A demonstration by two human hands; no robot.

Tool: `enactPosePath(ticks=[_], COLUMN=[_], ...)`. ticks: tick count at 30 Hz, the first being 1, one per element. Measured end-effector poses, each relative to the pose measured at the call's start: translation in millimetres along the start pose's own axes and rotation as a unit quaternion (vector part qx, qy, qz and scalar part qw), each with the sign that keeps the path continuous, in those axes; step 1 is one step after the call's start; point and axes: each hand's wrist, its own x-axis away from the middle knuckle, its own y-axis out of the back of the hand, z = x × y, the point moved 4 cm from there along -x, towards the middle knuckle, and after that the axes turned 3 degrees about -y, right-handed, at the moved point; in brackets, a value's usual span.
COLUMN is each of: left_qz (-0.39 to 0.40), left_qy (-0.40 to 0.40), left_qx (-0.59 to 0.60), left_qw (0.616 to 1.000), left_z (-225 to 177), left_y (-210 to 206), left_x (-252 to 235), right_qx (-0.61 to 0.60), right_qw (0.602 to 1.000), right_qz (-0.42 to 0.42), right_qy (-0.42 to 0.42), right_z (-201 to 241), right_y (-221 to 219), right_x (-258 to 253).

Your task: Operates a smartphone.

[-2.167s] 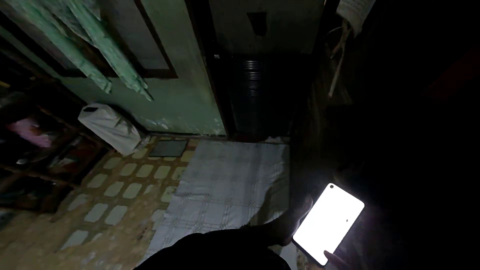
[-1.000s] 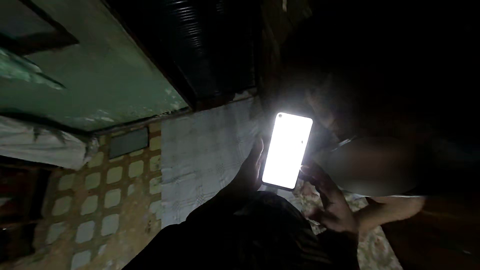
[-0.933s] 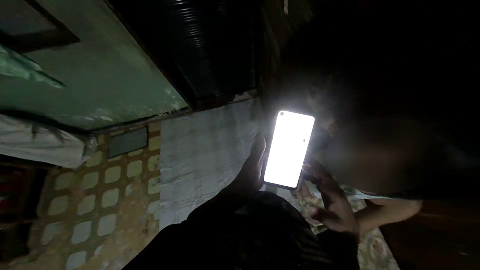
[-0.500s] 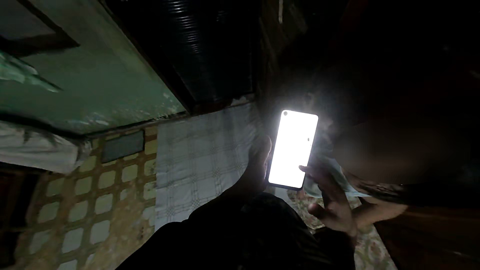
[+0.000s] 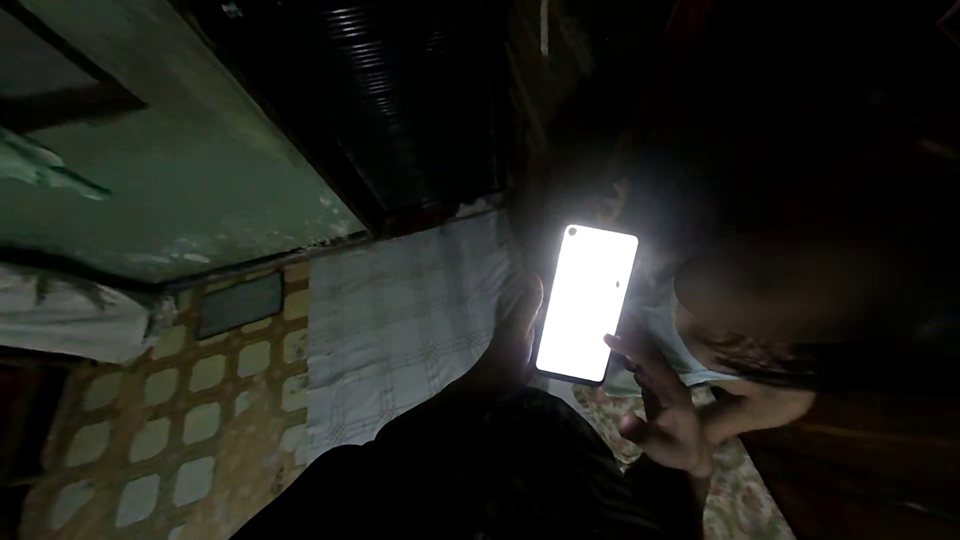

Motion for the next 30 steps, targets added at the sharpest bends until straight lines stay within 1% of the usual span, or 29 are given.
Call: enactPosePath(ticks=[5, 9, 16, 19, 21, 24, 27, 30], left_qz=[0.003, 0.023, 0.045, 0.036, 0.044, 0.034, 0.028, 0.035], left_qy=[-0.014, -0.025, -0.019, -0.016, -0.018, -0.023, -0.017, -0.013], left_qx=[-0.006, -0.003, 0.022, 0.013, 0.010, 0.011, 0.009, 0.014], left_qw=[1.000, 0.999, 0.999, 0.999, 0.999, 0.999, 0.999, 0.999], left_z=[1.2, 0.7, -0.5, -1.2, 0.2, -1.1, -0.6, -1.4], left_y=[-2.1, -4.0, -7.7, -7.4, -5.3, -4.8, -4.8, -5.1], left_x=[-5.4, -8.3, -9.2, -9.3, -8.8, -7.8, -7.6, -7.1], right_qx=[0.024, 0.034, 0.047, 0.033, 0.033, 0.042, 0.041, 0.030], right_qw=[0.999, 0.999, 0.999, 0.999, 0.999, 0.998, 0.997, 0.998], right_qz=[0.014, 0.009, -0.008, -0.002, 0.004, 0.005, 0.007, 0.013], right_qy=[0.017, 0.025, 0.025, 0.033, 0.042, 0.046, 0.060, 0.052], right_z=[4.1, 6.6, 6.1, 6.5, 19.1, 41.6, 34.3, 31.9], right_y=[3.5, 4.1, 5.1, 3.1, -1.4, -7.7, -6.4, -5.4], right_x=[-2.2, -3.1, 1.3, -0.4, -11.2, -29.3, -26.1, -24.8])
